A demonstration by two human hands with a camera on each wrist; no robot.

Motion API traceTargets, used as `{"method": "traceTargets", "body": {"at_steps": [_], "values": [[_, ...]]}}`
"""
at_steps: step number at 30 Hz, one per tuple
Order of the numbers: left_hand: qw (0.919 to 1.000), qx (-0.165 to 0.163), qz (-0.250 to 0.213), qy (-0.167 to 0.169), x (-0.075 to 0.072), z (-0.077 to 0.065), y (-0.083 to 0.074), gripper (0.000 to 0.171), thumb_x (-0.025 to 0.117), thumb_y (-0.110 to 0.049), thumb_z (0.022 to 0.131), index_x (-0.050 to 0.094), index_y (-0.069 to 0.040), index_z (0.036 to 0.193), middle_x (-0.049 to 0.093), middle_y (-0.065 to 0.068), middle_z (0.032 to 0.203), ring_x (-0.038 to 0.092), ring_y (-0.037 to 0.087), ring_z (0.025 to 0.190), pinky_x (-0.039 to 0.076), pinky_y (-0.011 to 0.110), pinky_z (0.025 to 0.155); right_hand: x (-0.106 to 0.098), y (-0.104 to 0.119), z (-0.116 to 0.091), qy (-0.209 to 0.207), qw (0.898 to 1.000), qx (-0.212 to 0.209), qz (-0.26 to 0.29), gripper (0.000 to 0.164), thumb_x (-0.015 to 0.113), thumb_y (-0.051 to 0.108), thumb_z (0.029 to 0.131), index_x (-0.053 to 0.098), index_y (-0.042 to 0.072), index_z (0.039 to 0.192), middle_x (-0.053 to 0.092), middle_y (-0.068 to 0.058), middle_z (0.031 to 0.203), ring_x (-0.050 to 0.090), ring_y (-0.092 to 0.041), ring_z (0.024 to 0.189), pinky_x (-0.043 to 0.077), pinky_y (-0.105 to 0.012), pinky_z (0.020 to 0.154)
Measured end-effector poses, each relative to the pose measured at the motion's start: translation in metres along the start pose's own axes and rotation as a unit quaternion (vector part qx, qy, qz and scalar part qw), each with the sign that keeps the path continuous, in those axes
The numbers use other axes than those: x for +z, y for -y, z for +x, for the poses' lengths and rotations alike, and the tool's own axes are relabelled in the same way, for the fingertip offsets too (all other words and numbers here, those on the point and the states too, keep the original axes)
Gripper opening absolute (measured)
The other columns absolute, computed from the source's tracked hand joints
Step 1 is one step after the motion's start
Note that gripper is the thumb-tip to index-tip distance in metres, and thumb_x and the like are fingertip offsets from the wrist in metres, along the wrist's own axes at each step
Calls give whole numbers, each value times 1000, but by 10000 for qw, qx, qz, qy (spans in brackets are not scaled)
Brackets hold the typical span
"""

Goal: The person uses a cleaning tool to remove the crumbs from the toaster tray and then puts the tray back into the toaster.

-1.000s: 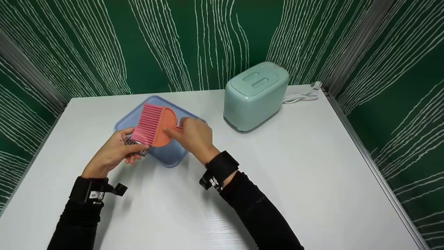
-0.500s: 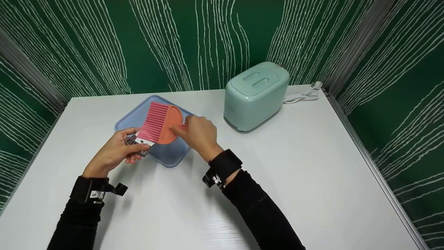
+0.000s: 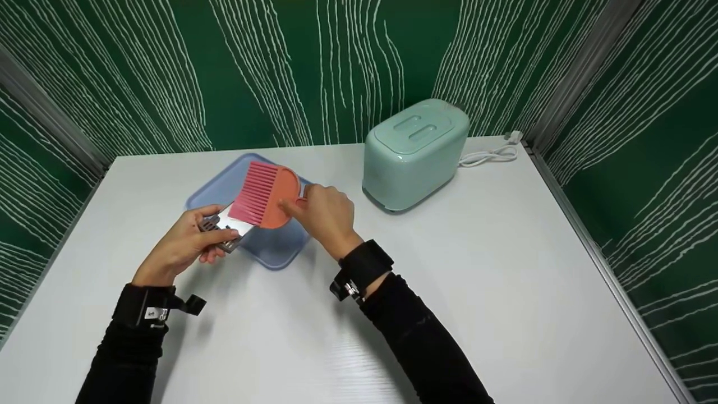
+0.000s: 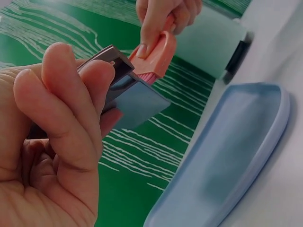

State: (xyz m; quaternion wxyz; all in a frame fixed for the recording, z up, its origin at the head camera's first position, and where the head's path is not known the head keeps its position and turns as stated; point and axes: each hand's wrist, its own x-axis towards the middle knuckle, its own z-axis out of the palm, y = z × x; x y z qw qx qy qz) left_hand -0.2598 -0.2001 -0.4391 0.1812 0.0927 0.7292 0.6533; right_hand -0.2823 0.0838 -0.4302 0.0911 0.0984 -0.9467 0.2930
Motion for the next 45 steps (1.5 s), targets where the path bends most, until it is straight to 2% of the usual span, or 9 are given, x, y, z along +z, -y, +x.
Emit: {"method": "traceTargets", "body": {"at_steps": [7, 13, 17, 20, 25, 30, 35, 39, 45], "values": [[9999, 107, -68, 68, 0, -1, -1, 59, 77, -8, 97, 51, 1, 150, 74, 2, 69, 59, 5, 44, 45, 19, 41, 0, -3, 1, -312, 9991, -87, -283, 53, 76, 60, 95, 60, 14, 74, 45, 5, 60, 47, -15, 58, 29, -31, 54], [10000, 52, -42, 62, -2, -3, -1, 59, 76, -9, 99, 51, 1, 151, 75, 3, 72, 58, 5, 44, 44, 19, 42, 0, -7, 1, -498, 9975, -78, -502, 54, 77, 60, 95, 56, 15, 71, 42, 5, 60, 46, -16, 58, 28, -32, 53], [10000, -3, -66, 6, -2, -2, 0, 50, 75, -9, 100, 55, 1, 144, 74, 2, 70, 56, 5, 43, 42, 19, 41, -2, -11, 2, -516, 9972, -6, -535, 55, 77, 59, 95, 51, 18, 70, 39, 6, 60, 44, -16, 58, 26, -32, 52], [9999, -3, -108, -57, -1, -1, 1, 41, 74, -9, 100, 57, 2, 136, 72, 1, 67, 56, 5, 43, 41, 18, 41, -6, -14, 3, -522, 9976, 36, -457, 55, 76, 58, 96, 49, 18, 70, 39, 6, 60, 43, -15, 58, 25, -32, 52], [9998, 77, -108, -144, 0, -1, 1, 30, 74, -8, 100, 59, 2, 125, 71, 1, 65, 57, 5, 42, 41, 18, 41, -18, -16, 6, -664, 9976, 217, 8, 55, 75, 58, 97, 48, 18, 70, 38, 5, 61, 42, -15, 60, 26, -32, 55], [9997, 92, -80, -204, -1, 0, 0, 33, 74, -7, 100, 60, 1, 129, 71, 0, 66, 58, 5, 42, 41, 18, 41, -27, -15, 8, -841, 9949, 371, 403, 55, 74, 59, 97, 50, 17, 70, 39, 5, 62, 43, -16, 61, 27, -33, 57], [9998, 81, -32, -187, -2, 0, 0, 45, 74, -7, 100, 55, 5, 139, 72, 0, 66, 58, 5, 42, 41, 18, 41, -24, -9, 5, -748, 9957, 297, 449, 52, 74, 58, 97, 54, 17, 72, 40, 6, 61, 43, -15, 60, 27, -32, 56], [9997, 122, 8, -188, -3, 1, 1, 52, 75, -8, 100, 53, 6, 145, 72, 0, 65, 58, 4, 42, 41, 18, 40, -15, 0, 1, -546, 9975, 60, 449, 52, 75, 58, 96, 53, 18, 72, 40, 7, 61, 42, -13, 57, 27, -30, 55], [9995, 268, 40, -175, -3, 1, 0, 39, 75, -10, 101, 61, 4, 135, 72, 1, 70, 58, 6, 44, 41, 18, 41, -2, 14, -7, -249, 9978, -441, 434, 52, 75, 59, 97, 52, 18, 74, 41, 7, 60, 40, -10, 55, 28, -29, 53]]}}
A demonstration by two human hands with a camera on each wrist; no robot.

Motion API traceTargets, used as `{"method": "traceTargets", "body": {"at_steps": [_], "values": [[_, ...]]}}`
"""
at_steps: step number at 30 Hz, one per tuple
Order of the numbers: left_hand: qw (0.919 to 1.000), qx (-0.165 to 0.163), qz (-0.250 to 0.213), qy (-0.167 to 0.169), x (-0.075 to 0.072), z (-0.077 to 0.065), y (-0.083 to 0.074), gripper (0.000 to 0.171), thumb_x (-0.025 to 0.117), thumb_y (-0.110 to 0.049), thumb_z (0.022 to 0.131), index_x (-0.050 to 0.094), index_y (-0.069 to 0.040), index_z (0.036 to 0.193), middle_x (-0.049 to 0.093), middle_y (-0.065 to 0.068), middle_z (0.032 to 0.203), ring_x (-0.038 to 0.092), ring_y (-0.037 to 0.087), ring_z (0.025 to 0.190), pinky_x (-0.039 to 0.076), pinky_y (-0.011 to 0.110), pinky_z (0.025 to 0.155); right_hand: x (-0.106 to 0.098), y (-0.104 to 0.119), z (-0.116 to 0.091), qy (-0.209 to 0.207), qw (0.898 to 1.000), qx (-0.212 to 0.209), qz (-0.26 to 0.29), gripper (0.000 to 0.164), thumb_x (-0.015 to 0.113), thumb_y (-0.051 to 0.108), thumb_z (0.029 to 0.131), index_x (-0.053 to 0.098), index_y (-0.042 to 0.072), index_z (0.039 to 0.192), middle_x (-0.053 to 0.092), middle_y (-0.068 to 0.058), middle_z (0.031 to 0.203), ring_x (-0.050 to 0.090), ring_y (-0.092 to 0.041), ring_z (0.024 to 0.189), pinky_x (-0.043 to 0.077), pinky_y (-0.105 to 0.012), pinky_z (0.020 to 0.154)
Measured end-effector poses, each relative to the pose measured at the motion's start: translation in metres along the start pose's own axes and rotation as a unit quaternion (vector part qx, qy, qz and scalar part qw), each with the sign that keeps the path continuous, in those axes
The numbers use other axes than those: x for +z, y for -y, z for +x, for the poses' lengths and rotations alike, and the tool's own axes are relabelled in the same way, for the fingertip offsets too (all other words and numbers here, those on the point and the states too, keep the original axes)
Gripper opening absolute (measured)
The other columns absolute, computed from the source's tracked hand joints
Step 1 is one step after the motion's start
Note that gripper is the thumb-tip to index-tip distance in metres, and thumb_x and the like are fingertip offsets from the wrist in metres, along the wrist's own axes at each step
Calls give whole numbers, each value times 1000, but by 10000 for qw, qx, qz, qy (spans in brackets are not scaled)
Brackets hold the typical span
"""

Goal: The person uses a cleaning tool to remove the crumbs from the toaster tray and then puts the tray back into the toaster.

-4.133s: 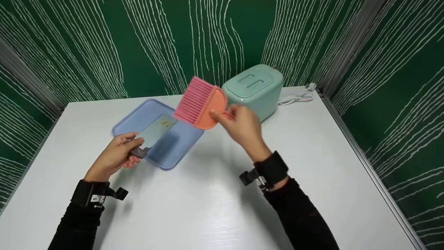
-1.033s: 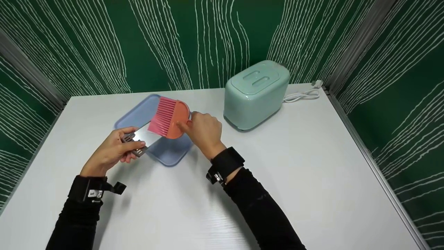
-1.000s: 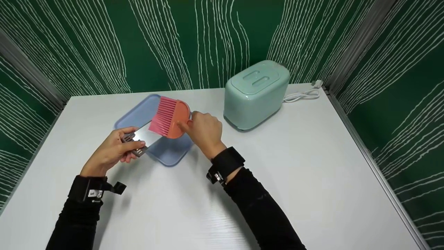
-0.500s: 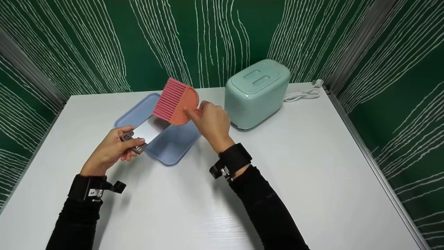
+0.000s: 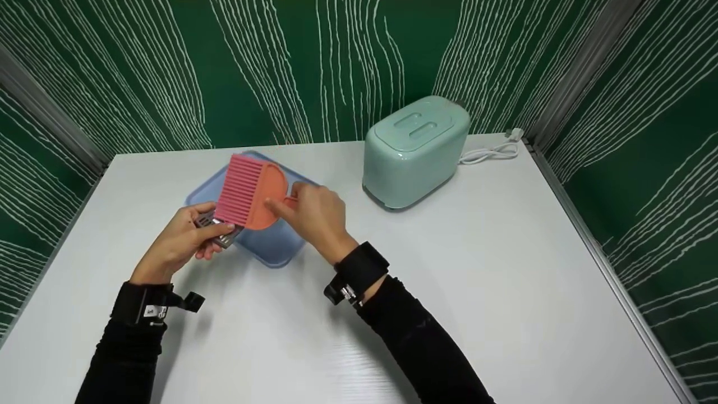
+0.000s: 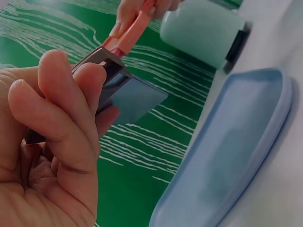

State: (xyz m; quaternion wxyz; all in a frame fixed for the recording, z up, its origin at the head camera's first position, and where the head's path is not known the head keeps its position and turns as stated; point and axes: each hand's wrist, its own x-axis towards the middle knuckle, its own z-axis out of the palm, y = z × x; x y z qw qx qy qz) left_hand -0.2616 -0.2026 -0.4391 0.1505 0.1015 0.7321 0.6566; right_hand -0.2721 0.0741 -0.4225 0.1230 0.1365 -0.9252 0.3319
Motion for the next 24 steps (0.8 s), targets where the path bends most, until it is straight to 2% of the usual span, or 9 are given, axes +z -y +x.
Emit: {"method": "traceTargets", "body": {"at_steps": [3, 8, 12, 18, 24], "values": [[10000, 8, 6, -26, 0, 0, 0, 37, 74, -10, 101, 62, 3, 134, 73, 3, 73, 58, 6, 45, 42, 19, 41, 3, 3, -2, 87, 9999, -99, -8, 52, 74, 60, 97, 52, 19, 74, 41, 7, 60, 40, -10, 55, 28, -29, 53], [10000, -67, 8, -48, 2, 0, -2, 38, 77, -12, 100, 64, -1, 134, 73, 9, 77, 58, 8, 45, 43, 21, 42, 4, 1, -3, 112, 9998, -11, -152, 54, 74, 62, 96, 52, 17, 74, 42, 6, 61, 42, -11, 56, 28, -30, 53], [9999, -40, 101, -117, 2, 1, -1, 43, 76, -11, 100, 62, -1, 139, 72, 6, 73, 57, 7, 44, 43, 20, 42, 5, -3, -2, 113, 9994, 18, -317, 54, 74, 63, 96, 54, 16, 75, 44, 5, 61, 43, -12, 57, 29, -30, 55], [9989, 130, 233, -395, 2, 1, 0, 48, 72, -11, 103, 57, 2, 147, 69, 0, 63, 54, 6, 39, 40, 19, 39, 7, -8, 0, 27, 9989, -33, -459, 56, 73, 64, 96, 54, 16, 74, 44, 5, 61, 44, -14, 57, 28, -31, 54], [9955, 213, 378, -841, 2, 2, 0, 39, 69, -13, 104, 63, 1, 140, 62, -1, 58, 50, 6, 37, 37, 19, 37, 10, -13, 1, -84, 9978, -36, -662, 56, 73, 64, 96, 55, 15, 74, 44, 5, 61, 45, -14, 57, 29, -31, 54]]}}
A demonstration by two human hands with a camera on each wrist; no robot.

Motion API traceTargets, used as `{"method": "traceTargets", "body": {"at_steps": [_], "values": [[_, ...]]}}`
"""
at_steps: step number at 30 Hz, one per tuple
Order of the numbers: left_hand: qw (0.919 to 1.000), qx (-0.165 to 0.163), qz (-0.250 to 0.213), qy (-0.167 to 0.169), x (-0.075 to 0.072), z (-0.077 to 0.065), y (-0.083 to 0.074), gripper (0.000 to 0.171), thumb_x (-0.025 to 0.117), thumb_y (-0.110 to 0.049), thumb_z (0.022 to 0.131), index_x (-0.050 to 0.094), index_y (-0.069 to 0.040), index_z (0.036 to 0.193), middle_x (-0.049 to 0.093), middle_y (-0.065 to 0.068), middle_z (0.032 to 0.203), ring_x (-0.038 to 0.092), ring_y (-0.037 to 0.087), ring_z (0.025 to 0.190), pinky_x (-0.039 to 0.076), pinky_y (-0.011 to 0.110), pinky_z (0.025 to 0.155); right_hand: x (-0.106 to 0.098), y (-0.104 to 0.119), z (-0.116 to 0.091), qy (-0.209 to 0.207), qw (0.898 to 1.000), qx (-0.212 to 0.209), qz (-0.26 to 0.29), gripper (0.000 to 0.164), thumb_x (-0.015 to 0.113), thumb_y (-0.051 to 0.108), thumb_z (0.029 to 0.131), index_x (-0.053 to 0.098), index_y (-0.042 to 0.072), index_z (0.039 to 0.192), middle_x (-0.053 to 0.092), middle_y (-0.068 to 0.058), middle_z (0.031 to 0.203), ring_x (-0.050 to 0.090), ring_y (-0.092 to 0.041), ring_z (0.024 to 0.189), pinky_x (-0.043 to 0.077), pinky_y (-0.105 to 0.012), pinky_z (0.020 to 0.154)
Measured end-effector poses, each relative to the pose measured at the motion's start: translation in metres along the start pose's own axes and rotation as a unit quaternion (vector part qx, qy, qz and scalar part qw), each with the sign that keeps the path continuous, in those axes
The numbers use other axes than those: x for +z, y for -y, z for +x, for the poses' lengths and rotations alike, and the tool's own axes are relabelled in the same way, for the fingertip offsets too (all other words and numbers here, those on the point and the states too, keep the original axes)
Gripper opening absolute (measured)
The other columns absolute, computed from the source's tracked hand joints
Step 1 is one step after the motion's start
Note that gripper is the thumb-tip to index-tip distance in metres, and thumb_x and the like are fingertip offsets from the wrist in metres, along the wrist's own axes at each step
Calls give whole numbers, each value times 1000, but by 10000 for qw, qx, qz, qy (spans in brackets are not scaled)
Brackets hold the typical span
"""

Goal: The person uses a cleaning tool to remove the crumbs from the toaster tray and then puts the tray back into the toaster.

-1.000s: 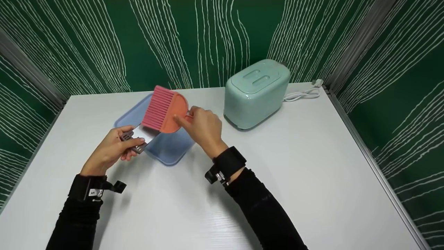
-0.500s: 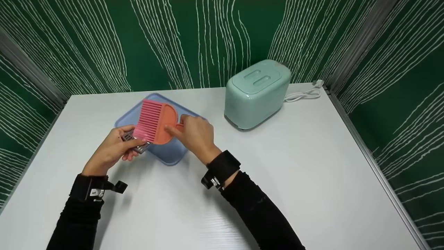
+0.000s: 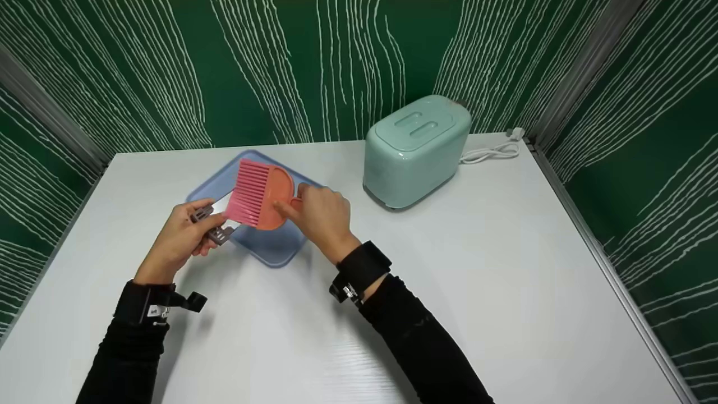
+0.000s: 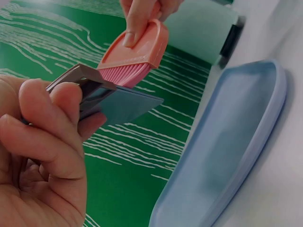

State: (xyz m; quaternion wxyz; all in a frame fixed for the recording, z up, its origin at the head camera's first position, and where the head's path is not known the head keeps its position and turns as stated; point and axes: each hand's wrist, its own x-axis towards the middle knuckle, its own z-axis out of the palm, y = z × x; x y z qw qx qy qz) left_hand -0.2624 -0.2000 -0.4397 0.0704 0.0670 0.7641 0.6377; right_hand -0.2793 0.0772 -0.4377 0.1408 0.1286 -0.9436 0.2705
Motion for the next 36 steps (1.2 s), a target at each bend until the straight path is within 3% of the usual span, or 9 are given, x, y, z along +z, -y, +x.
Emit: {"method": "traceTargets", "body": {"at_steps": [12, 23, 30, 36], "values": [[9969, 421, 270, -613, 2, 4, 7, 26, 64, -10, 105, 72, 2, 126, 57, -3, 62, 52, 6, 40, 35, 18, 40, 1, -3, 2, -39, 10000, 20, -85, 56, 72, 63, 97, 56, 13, 76, 42, 4, 62, 43, -14, 57, 28, -31, 54], [9955, 714, 440, -431, 2, 4, 5, 19, 60, -12, 107, 64, 4, 98, 60, 3, 55, 50, 10, 34, 36, 22, 36, 1, -4, 1, -37, 10000, 33, -86, 56, 72, 62, 97, 57, 13, 76, 42, 3, 62, 43, -15, 57, 27, -31, 54], [9924, 854, 752, -477, 1, 4, 5, 15, 61, -9, 106, 67, 4, 102, 59, 1, 58, 46, 7, 33, 37, 22, 35, 4, -8, 2, -88, 9994, 53, -331, 55, 72, 62, 98, 60, 12, 78, 45, 4, 62, 45, -14, 58, 29, -31, 54], [9895, 731, 1051, -668, -1, 3, 3, 17, 61, -10, 105, 71, 1, 110, 58, 0, 59, 43, 5, 33, 36, 22, 35, 5, -14, 3, -53, 9992, 183, -348, 53, 74, 60, 97, 64, 10, 81, 49, 2, 63, 48, -16, 57, 30, -31, 54]]}}
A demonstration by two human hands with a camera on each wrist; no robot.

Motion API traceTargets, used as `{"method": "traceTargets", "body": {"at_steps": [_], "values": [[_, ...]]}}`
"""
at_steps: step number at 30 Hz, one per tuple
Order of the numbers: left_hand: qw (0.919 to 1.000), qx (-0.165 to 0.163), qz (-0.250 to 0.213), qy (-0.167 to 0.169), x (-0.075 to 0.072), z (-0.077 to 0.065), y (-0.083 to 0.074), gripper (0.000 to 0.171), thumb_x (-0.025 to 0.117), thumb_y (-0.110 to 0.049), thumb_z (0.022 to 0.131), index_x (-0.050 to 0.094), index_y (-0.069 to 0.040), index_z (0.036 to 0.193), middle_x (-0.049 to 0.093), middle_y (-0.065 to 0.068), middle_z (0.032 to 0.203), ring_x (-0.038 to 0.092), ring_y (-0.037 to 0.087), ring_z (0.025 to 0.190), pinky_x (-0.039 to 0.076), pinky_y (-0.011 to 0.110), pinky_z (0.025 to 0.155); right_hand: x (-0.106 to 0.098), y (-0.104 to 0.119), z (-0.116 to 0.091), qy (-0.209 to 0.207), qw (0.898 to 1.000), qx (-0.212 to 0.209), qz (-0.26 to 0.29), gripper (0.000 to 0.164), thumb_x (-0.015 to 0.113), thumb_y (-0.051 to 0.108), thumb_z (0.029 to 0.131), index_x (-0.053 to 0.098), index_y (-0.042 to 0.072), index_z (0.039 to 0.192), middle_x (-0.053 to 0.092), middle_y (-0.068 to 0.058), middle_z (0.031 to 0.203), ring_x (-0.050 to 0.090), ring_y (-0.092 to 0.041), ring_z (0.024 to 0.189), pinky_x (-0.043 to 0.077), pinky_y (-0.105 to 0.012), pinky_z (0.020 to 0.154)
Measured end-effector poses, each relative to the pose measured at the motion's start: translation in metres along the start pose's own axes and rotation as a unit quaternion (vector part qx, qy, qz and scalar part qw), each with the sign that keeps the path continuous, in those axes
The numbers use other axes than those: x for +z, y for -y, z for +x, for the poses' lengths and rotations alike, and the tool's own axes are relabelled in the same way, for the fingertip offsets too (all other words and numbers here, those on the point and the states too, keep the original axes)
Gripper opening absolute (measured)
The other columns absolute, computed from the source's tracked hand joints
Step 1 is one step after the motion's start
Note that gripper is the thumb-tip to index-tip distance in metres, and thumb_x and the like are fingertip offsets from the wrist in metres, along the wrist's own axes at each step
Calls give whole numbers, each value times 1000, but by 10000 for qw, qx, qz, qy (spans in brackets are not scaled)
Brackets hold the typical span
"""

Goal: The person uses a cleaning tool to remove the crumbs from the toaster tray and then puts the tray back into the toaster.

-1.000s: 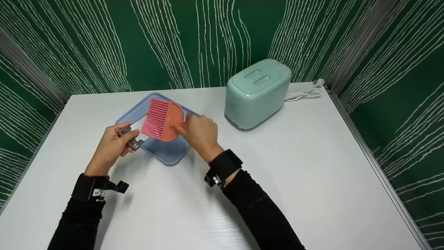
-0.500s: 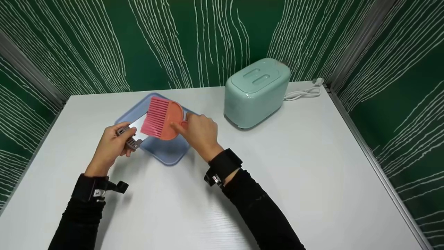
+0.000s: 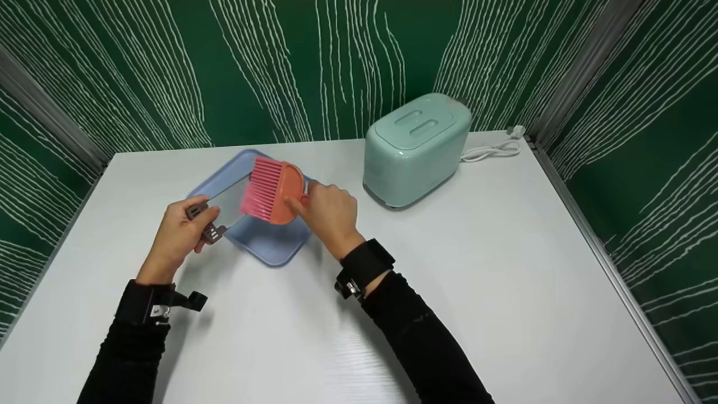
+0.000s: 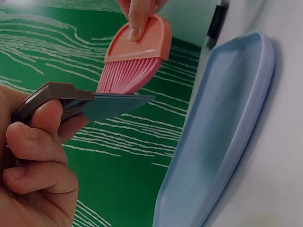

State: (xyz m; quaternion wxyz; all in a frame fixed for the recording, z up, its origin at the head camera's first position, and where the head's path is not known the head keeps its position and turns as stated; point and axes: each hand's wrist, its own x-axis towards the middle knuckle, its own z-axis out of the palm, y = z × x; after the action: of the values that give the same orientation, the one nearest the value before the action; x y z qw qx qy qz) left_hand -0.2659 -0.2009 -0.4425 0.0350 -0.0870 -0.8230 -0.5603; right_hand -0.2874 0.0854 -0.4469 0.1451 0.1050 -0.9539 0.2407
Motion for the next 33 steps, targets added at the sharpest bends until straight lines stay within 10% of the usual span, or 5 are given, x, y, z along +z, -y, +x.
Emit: {"method": "traceTargets", "body": {"at_steps": [33], "values": [[9985, -103, 527, -97, 1, 0, -5, 25, 61, -10, 103, 75, 4, 118, 75, 26, 100, 62, 10, 59, 52, 21, 47, 1, -24, 1, -519, 9970, 249, -520, 53, 75, 59, 96, 62, 12, 77, 52, 0, 61, 53, -22, 56, 32, -34, 50]]}}
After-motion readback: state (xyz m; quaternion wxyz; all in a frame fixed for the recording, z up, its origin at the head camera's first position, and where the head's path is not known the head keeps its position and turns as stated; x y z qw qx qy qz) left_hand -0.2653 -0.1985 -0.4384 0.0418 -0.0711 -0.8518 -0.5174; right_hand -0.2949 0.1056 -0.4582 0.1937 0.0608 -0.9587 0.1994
